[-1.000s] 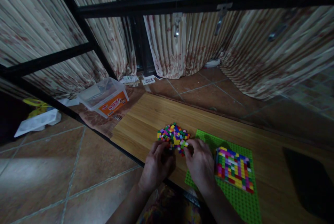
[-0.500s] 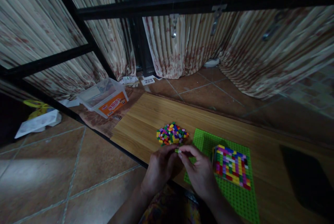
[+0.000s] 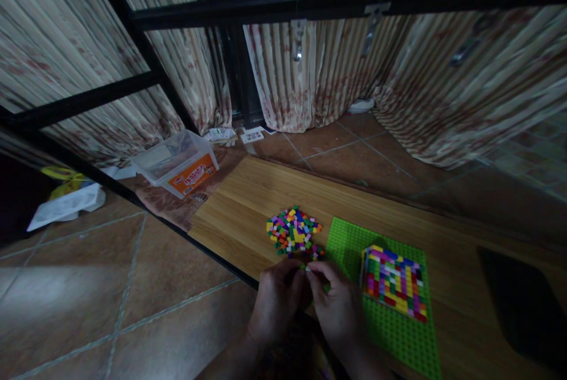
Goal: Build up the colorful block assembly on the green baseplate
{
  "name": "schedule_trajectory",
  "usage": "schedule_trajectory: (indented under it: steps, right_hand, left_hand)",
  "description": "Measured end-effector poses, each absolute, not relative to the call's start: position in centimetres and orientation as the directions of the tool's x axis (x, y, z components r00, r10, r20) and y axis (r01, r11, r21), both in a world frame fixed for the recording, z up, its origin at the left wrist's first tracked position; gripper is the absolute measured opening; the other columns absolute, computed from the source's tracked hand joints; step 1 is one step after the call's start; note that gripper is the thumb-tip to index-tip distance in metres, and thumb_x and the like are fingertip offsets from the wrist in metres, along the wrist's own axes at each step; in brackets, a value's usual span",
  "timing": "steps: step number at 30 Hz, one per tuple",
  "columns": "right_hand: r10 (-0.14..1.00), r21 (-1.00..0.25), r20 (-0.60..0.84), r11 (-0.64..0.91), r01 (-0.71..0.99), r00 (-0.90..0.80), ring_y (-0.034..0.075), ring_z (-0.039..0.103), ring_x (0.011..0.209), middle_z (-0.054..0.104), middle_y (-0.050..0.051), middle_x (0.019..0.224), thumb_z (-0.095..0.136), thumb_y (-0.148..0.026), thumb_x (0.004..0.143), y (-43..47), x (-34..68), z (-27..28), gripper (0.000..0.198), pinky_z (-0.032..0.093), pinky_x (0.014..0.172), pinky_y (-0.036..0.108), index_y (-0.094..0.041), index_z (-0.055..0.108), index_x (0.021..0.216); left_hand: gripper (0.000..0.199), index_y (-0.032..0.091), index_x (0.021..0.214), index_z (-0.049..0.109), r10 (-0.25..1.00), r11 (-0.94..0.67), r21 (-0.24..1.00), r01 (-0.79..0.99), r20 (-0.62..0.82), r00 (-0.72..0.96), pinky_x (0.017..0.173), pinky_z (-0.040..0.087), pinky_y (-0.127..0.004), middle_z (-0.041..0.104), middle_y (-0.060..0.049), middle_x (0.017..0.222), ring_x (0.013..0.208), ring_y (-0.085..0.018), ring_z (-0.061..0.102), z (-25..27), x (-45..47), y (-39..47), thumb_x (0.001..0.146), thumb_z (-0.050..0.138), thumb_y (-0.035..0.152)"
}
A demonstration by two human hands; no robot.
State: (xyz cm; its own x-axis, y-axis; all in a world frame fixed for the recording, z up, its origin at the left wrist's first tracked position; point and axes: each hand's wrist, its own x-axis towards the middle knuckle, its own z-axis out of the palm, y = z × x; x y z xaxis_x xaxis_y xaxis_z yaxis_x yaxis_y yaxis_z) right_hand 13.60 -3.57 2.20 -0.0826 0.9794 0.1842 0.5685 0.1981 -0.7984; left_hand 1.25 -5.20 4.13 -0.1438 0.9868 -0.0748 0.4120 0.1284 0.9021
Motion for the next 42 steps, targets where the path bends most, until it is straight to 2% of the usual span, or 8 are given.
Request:
schedule_trajectory:
  steps: [7, 13, 20, 30, 35, 42]
  right_hand:
    - [0.943, -0.566, 0.262, 0.323, 0.759, -0.206, 0.017, 0.059, 0.077, 0.062, 0.004, 0.08, 0.042, -0.021, 0.094, -2.2, 13.5, 2.0, 0.022, 0.044, 0.069, 0.029, -0.021, 0.063, 0.086]
    - [0.929, -0.509, 0.315, 0.339, 0.791, -0.195, 0.017, 0.058, 0.081, 0.063, 0.005, 0.086, 0.045, -0.025, 0.094, -0.9, 14.1, 2.8, 0.018, 0.043, 0.072, 0.029, -0.02, 0.063, 0.094]
    - [0.931, -0.34, 0.288, 0.317, 0.885, -0.223, 0.021, 0.055, 0.086, 0.062, 0.006, 0.087, 0.052, -0.032, 0.091, 0.7, 13.4, 3.1, 0.016, 0.041, 0.07, 0.032, -0.021, 0.064, 0.094]
    - [0.936, -0.342, 0.291, 0.297, 0.892, -0.2, 0.022, 0.054, 0.086, 0.062, 0.006, 0.087, 0.056, -0.026, 0.087, 0.5, 14.2, 3.0, 0.011, 0.041, 0.076, 0.034, -0.02, 0.064, 0.09]
    - [0.938, -0.369, 0.289, 0.296, 0.881, -0.194, 0.02, 0.054, 0.088, 0.063, 0.005, 0.09, 0.05, -0.022, 0.09, 1.3, 14.0, 3.3, 0.017, 0.042, 0.078, 0.033, -0.021, 0.065, 0.095]
    - [0.933, -0.413, 0.24, 0.347, 0.842, -0.267, 0.019, 0.055, 0.088, 0.062, 0.005, 0.091, 0.048, -0.019, 0.089, 2.4, 13.5, 3.0, 0.02, 0.042, 0.075, 0.03, -0.023, 0.067, 0.095]
  left_hand:
    - [0.012, 0.021, 0.087, 0.069, 0.979, 0.149, 0.846, 0.511, -0.055, -0.194, 0.068, 0.05, -0.023, 0.074, -0.001, 0.082, 0.074, -0.015, 0.068, 3.6, 0.9, -4.0, 0.082, 0.058, 0.023]
    - [0.006, 0.02, 0.083, 0.063, 0.966, 0.185, 0.823, 0.536, -0.054, -0.251, 0.061, 0.046, -0.021, 0.07, 0.0, 0.073, 0.065, -0.013, 0.065, 3.6, 1.3, -3.9, 0.083, 0.057, 0.023]
    - [0.008, 0.02, 0.088, 0.06, 0.974, 0.16, 0.828, 0.537, -0.043, -0.223, 0.063, 0.047, -0.022, 0.068, -0.001, 0.075, 0.066, -0.014, 0.064, 3.7, 1.1, -4.2, 0.084, 0.053, 0.02]
    - [0.009, 0.02, 0.091, 0.06, 0.976, 0.157, 0.848, 0.506, -0.056, -0.209, 0.066, 0.048, -0.023, 0.069, -0.001, 0.079, 0.07, -0.014, 0.066, 3.5, 0.9, -4.3, 0.085, 0.052, 0.022]
    - [0.012, 0.021, 0.092, 0.061, 0.979, 0.153, 0.854, 0.497, -0.061, -0.196, 0.068, 0.049, -0.024, 0.069, -0.002, 0.081, 0.072, -0.015, 0.065, 3.5, 0.8, -4.4, 0.085, 0.052, 0.022]
    - [0.013, 0.021, 0.092, 0.062, 0.984, 0.135, 0.872, 0.47, -0.064, -0.164, 0.071, 0.049, -0.025, 0.07, -0.002, 0.084, 0.076, -0.016, 0.065, 3.6, 0.6, -4.4, 0.085, 0.051, 0.02]
